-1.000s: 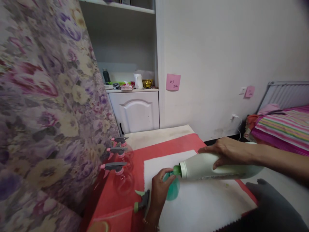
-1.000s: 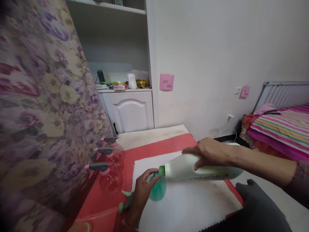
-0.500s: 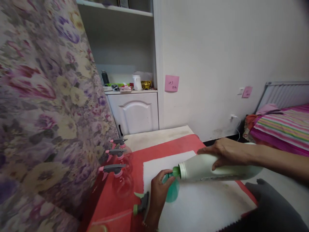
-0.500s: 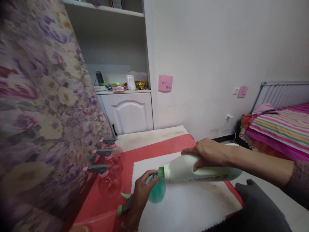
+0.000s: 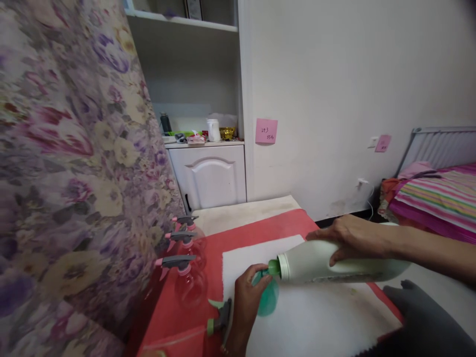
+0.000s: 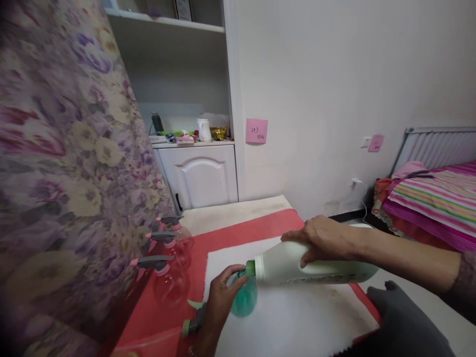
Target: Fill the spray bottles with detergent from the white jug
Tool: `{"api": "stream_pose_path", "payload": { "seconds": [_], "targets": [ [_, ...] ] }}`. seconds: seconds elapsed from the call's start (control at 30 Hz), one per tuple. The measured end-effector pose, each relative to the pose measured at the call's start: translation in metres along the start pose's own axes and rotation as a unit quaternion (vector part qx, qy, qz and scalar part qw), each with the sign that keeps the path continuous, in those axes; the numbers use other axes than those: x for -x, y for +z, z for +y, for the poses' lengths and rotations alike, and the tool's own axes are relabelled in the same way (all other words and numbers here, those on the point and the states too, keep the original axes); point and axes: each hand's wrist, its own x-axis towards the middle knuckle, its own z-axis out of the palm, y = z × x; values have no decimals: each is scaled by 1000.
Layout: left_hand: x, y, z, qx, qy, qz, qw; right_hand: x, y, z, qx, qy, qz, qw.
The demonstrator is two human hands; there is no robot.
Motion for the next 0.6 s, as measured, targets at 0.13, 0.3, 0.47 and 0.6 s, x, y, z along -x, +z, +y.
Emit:
{"api": "stream_pose_path", "payload": {
  "seconds": [0.13, 0.3, 0.47, 0.6],
  "targets": [
    [0, 0, -5, -5, 0, -1, 1000, 0, -2, -3, 5, 7, -3, 1000],
    [0, 0, -5, -2, 5, -3, 1000, 0, -4, -5, -8, 11, -6, 1000],
    [-1, 0, -3, -5, 3, -4, 1000, 0, -4, -4, 2, 12, -7, 1000],
    [-1, 0, -2, -6, 4, -11, 1000, 0, -3, -4, 15, 10, -2, 1000]
  ]
}}
